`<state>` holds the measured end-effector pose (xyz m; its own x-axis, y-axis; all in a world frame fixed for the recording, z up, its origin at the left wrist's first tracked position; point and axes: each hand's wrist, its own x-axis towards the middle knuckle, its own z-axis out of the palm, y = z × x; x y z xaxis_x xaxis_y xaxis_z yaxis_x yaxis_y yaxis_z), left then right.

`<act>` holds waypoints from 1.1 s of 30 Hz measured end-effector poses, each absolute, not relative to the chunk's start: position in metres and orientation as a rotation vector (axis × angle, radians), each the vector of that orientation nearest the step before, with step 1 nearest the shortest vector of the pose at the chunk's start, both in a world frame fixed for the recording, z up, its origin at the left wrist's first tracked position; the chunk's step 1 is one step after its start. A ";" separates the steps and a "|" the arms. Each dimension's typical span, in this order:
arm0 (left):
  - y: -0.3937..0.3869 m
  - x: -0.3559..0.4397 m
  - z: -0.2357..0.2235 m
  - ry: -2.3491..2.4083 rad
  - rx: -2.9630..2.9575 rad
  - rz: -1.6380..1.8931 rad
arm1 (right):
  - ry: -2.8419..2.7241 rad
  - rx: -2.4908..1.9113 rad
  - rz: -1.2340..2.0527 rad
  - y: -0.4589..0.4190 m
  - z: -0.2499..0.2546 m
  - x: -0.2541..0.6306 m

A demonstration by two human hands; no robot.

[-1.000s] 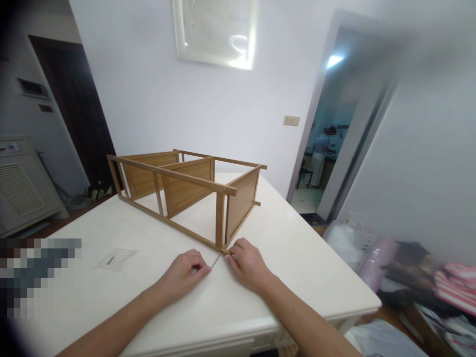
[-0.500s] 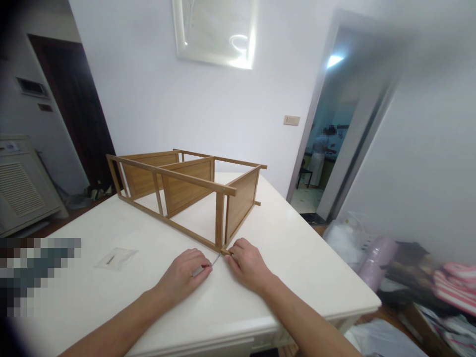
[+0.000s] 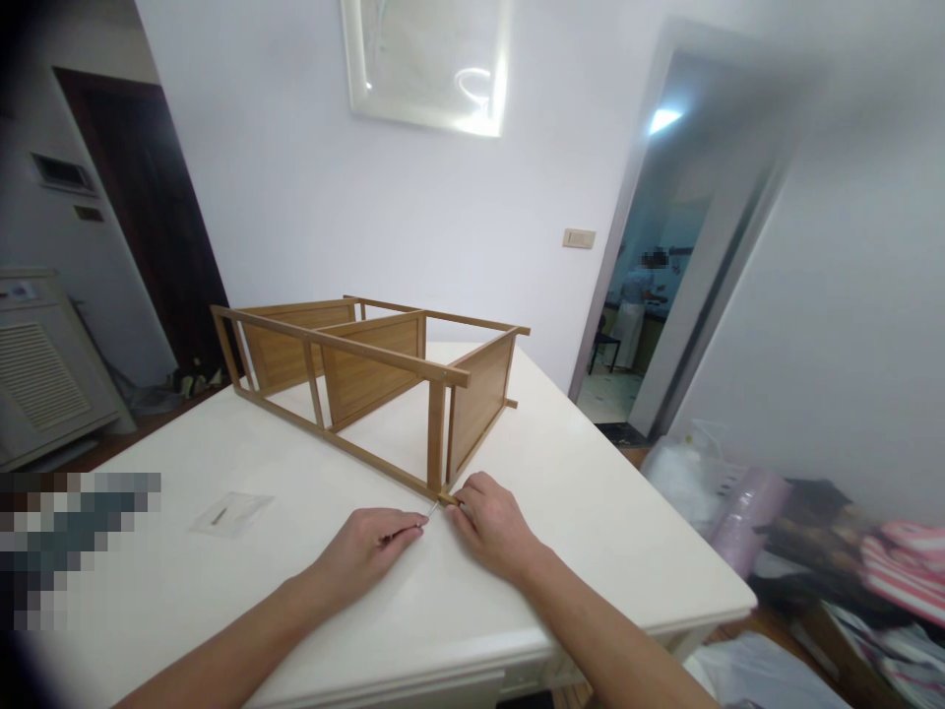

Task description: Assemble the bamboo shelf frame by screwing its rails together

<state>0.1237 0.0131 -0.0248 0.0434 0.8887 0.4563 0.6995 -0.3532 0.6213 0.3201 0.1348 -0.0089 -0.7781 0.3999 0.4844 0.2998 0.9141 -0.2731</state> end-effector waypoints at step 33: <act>0.013 0.134 -0.019 1.701 2.049 1.166 | -2.530 -0.487 0.241 0.136 -0.010 0.320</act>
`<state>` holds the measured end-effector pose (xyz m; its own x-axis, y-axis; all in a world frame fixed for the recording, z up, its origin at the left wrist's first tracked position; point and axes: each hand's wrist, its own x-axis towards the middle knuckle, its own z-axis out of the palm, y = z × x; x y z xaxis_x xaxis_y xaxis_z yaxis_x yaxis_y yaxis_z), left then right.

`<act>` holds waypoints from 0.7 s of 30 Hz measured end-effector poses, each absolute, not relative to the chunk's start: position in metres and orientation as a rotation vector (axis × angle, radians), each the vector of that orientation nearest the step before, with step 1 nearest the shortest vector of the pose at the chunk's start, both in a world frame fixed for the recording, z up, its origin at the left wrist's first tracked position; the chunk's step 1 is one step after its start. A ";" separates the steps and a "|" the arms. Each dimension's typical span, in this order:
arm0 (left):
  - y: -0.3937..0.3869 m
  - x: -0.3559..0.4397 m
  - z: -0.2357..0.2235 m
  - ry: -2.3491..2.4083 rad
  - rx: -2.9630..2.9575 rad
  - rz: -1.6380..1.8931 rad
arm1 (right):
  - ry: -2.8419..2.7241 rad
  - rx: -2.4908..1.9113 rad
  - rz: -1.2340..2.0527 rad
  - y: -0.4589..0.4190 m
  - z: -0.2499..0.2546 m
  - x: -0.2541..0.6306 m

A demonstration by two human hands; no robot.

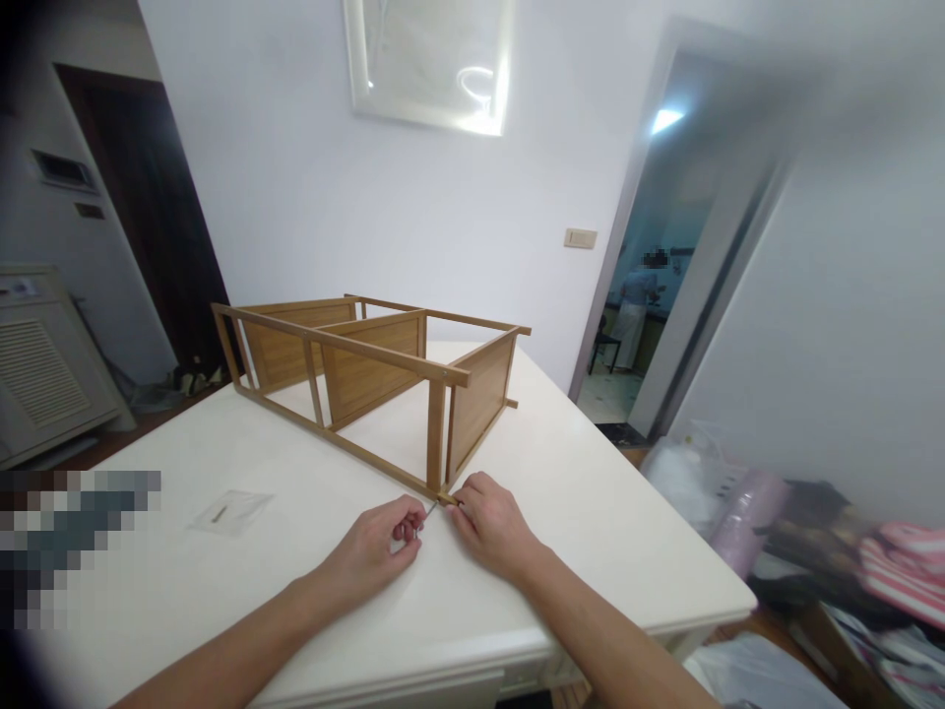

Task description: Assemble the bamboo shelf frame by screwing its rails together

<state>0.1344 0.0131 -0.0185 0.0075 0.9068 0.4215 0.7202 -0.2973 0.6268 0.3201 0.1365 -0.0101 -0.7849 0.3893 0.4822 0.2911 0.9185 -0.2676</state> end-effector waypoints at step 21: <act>0.012 0.123 -0.028 1.701 2.233 1.123 | -2.475 -0.465 0.246 0.137 -0.012 0.319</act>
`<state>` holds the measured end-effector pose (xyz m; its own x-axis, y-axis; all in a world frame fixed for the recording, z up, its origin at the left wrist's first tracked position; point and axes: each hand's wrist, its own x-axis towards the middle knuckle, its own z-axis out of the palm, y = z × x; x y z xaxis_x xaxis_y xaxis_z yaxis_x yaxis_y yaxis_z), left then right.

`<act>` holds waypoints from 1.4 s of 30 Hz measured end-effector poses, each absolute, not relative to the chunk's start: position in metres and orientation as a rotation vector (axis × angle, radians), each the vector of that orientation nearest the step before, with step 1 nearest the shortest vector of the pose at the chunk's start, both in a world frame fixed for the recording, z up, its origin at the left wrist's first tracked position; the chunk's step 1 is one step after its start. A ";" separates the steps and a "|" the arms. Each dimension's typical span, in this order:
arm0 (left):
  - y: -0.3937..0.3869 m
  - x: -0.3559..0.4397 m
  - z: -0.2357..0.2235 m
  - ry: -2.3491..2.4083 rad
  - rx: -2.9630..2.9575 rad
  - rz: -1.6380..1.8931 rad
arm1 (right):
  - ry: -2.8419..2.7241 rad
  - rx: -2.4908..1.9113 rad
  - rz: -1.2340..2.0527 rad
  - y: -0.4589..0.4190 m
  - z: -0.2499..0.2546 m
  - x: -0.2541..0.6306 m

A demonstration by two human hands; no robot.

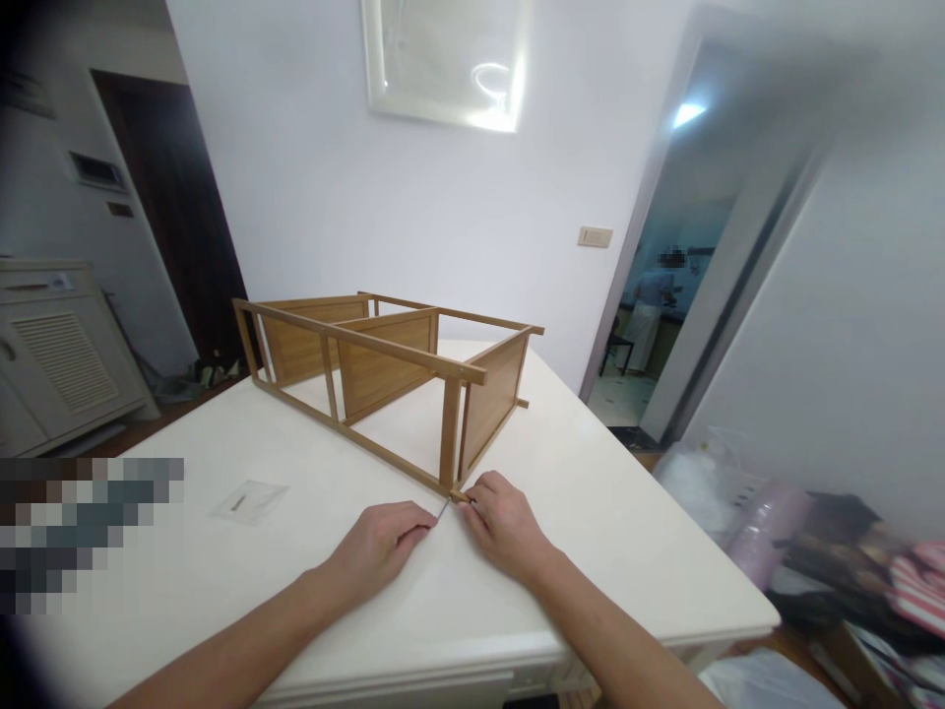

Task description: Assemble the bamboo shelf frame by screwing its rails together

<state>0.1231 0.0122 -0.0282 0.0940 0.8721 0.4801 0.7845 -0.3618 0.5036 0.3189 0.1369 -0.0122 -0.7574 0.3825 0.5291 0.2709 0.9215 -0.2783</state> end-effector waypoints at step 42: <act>0.012 0.135 -0.027 2.030 2.691 0.863 | -2.465 -0.447 0.244 0.136 -0.010 0.319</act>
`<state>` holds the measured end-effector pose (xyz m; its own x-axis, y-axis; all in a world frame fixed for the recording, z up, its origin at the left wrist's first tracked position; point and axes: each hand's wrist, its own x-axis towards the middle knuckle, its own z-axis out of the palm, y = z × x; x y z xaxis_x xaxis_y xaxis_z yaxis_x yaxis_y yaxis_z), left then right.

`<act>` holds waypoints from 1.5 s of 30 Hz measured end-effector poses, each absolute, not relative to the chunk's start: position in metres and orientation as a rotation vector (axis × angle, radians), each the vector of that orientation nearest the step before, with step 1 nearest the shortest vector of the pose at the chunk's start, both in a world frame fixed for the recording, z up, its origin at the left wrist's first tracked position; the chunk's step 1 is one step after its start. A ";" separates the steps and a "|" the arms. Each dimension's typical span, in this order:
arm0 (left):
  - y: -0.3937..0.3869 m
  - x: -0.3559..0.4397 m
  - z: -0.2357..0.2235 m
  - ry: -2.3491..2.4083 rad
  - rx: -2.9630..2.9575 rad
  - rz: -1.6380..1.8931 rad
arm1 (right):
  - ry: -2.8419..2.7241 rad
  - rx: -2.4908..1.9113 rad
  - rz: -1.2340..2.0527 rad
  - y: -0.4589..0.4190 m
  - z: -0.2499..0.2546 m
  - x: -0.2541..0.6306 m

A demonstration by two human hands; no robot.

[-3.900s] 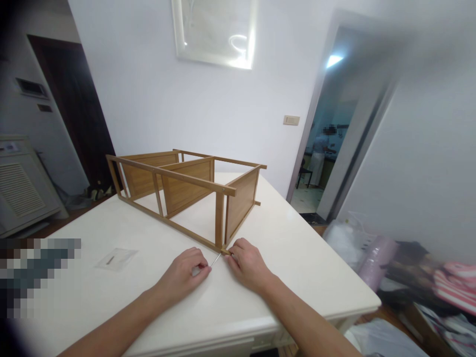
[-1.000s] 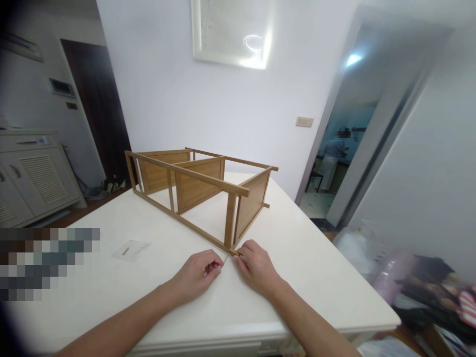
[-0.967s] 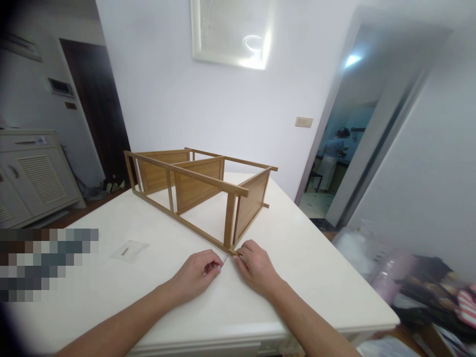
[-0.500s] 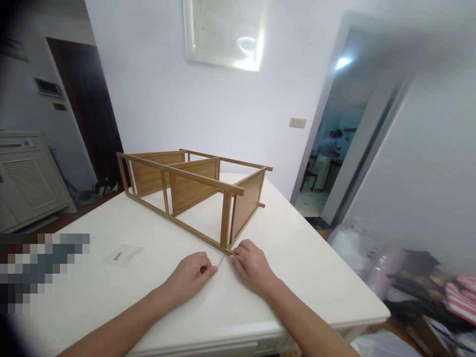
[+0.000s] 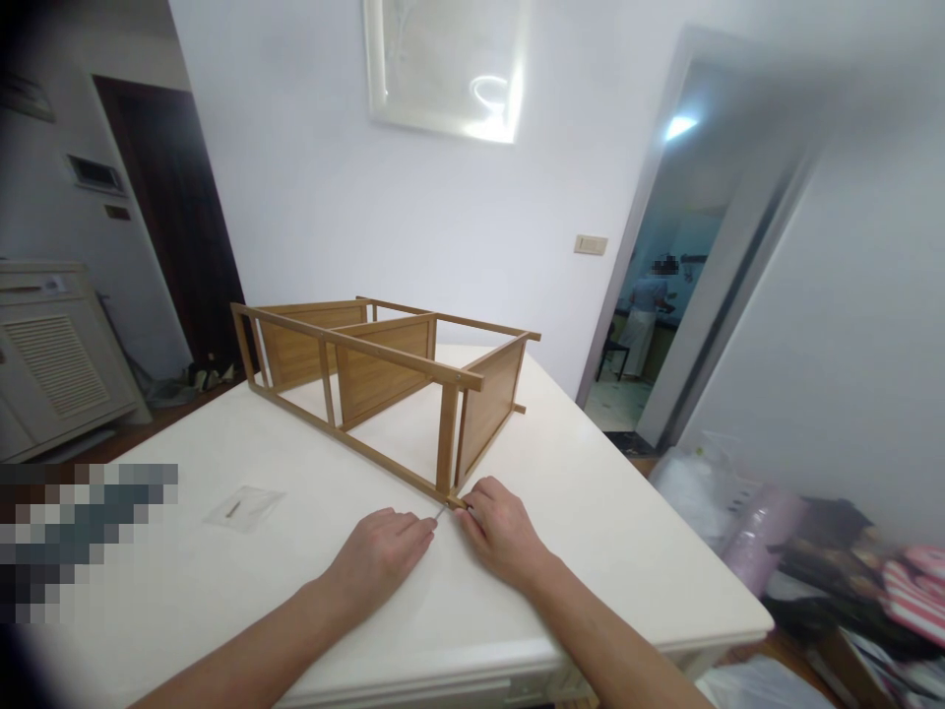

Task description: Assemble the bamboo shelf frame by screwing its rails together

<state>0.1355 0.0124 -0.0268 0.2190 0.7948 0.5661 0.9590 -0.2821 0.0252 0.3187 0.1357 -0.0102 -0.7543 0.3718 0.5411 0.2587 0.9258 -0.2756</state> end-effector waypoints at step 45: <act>0.014 0.139 -0.015 -2.226 -2.182 -1.114 | -2.478 -0.448 0.227 0.137 -0.011 0.319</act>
